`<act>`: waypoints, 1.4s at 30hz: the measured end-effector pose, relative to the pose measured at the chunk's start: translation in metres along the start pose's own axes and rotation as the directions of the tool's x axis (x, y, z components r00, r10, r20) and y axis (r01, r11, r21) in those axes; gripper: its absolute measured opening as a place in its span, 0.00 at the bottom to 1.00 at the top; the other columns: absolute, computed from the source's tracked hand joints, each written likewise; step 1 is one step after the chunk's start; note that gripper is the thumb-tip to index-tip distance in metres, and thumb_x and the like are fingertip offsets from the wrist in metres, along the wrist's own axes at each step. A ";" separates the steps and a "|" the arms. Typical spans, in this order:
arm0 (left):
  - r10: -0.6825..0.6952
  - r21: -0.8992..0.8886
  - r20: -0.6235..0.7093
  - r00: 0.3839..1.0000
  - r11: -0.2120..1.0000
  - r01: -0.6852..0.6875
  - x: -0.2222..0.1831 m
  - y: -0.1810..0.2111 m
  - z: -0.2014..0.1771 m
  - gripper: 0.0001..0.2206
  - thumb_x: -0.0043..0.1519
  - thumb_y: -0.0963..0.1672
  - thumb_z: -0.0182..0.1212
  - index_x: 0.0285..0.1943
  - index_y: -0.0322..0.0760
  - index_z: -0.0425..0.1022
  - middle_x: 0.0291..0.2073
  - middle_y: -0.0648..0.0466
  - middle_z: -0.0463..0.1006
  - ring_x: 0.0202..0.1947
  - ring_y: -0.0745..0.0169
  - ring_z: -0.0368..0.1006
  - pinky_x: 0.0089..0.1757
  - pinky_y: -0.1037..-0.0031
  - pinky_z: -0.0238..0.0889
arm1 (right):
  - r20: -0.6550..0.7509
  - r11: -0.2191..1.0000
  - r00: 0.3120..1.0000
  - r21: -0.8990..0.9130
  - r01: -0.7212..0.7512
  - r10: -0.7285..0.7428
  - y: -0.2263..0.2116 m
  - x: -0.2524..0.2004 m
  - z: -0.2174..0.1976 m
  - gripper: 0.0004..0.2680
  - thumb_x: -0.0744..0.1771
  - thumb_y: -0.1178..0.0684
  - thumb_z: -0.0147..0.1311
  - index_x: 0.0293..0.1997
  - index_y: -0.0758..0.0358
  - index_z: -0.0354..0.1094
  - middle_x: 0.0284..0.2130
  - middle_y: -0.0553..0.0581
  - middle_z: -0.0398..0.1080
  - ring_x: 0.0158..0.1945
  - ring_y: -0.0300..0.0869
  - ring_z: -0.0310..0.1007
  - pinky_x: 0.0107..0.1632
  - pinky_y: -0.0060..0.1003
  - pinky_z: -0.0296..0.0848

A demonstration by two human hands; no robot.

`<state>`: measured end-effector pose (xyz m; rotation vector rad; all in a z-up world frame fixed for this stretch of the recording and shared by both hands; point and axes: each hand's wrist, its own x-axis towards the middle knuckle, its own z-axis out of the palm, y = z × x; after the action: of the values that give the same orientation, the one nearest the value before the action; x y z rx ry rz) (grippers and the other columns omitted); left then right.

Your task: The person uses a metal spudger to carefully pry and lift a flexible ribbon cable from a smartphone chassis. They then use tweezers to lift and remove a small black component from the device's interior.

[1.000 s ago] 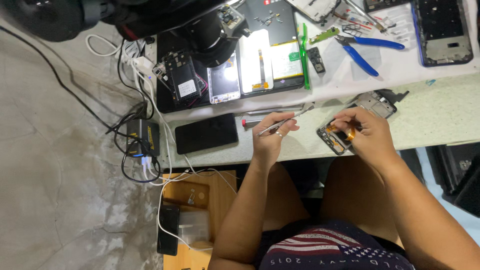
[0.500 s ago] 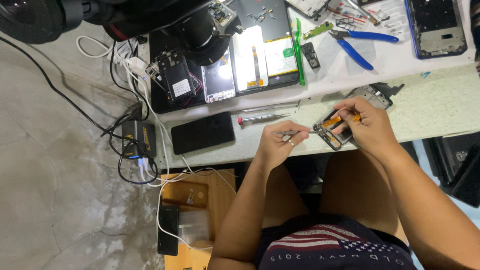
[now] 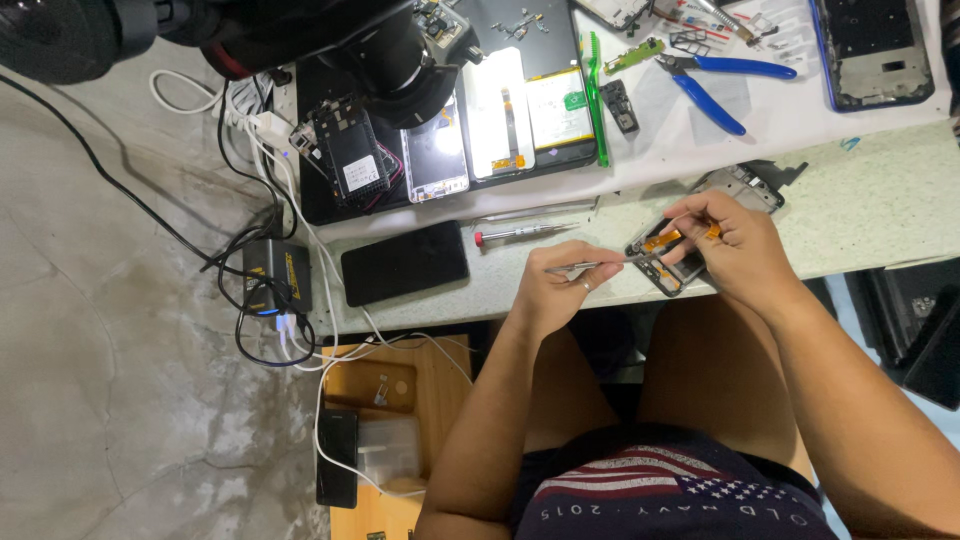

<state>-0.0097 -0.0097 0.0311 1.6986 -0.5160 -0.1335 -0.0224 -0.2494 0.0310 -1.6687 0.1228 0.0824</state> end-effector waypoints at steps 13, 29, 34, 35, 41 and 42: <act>-0.115 -0.423 -0.335 0.935 0.905 -0.040 -0.006 -0.011 -0.009 0.07 0.65 0.37 0.61 0.51 0.26 0.79 0.42 0.48 0.83 0.43 0.61 0.80 0.47 0.74 0.74 | 0.048 0.882 0.967 -0.401 0.249 -0.251 -0.005 -0.014 0.005 0.10 0.65 0.67 0.52 0.46 0.65 0.76 0.35 0.57 0.76 0.36 0.41 0.78 0.41 0.35 0.74; 0.277 0.652 -0.013 0.961 0.731 -0.201 0.016 -0.005 -0.088 0.05 0.60 0.38 0.69 0.34 0.40 0.79 0.35 0.58 0.83 0.40 0.62 0.77 0.47 0.66 0.64 | -0.040 0.879 0.968 -0.429 0.206 -0.247 -0.006 -0.017 0.003 0.07 0.65 0.57 0.62 0.47 0.59 0.79 0.34 0.54 0.78 0.40 0.41 0.74 0.46 0.35 0.70; 0.367 0.843 0.052 0.929 0.482 -0.237 0.023 0.006 -0.083 0.07 0.54 0.35 0.62 0.34 0.39 0.77 0.35 0.55 0.80 0.44 0.56 0.73 0.47 0.63 0.64 | -0.023 0.959 0.992 -0.260 0.111 -0.121 -0.003 -0.007 -0.003 0.07 0.65 0.58 0.63 0.46 0.63 0.78 0.35 0.54 0.79 0.38 0.34 0.75 0.42 0.27 0.71; 0.368 0.859 0.059 0.928 0.455 -0.235 0.026 0.008 -0.079 0.07 0.53 0.34 0.60 0.34 0.38 0.77 0.35 0.55 0.79 0.44 0.55 0.73 0.47 0.62 0.64 | -0.033 0.954 0.989 -0.271 0.129 -0.143 -0.003 -0.006 -0.003 0.07 0.65 0.58 0.64 0.46 0.64 0.78 0.35 0.54 0.78 0.38 0.34 0.75 0.42 0.28 0.71; 0.364 0.825 0.142 0.920 0.470 -0.313 0.049 0.005 -0.034 0.02 0.58 0.40 0.61 0.32 0.37 0.74 0.33 0.53 0.73 0.41 0.52 0.70 0.42 0.61 0.61 | -0.059 0.977 0.987 -0.162 0.136 -0.147 0.007 -0.008 -0.001 0.06 0.66 0.60 0.64 0.45 0.65 0.78 0.35 0.54 0.77 0.39 0.34 0.73 0.43 0.28 0.71; 0.369 0.832 0.145 0.918 0.457 -0.315 0.052 0.004 -0.028 0.02 0.58 0.40 0.61 0.33 0.37 0.74 0.34 0.53 0.72 0.41 0.51 0.70 0.42 0.61 0.62 | -0.054 0.975 0.986 -0.166 0.146 -0.157 0.007 -0.007 -0.001 0.06 0.65 0.60 0.64 0.44 0.65 0.78 0.36 0.54 0.78 0.39 0.34 0.74 0.43 0.28 0.71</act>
<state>0.0458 -0.0054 0.0512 2.4954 -0.9826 0.5745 -0.0307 -0.2511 0.0255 -1.8379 0.0393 -0.0808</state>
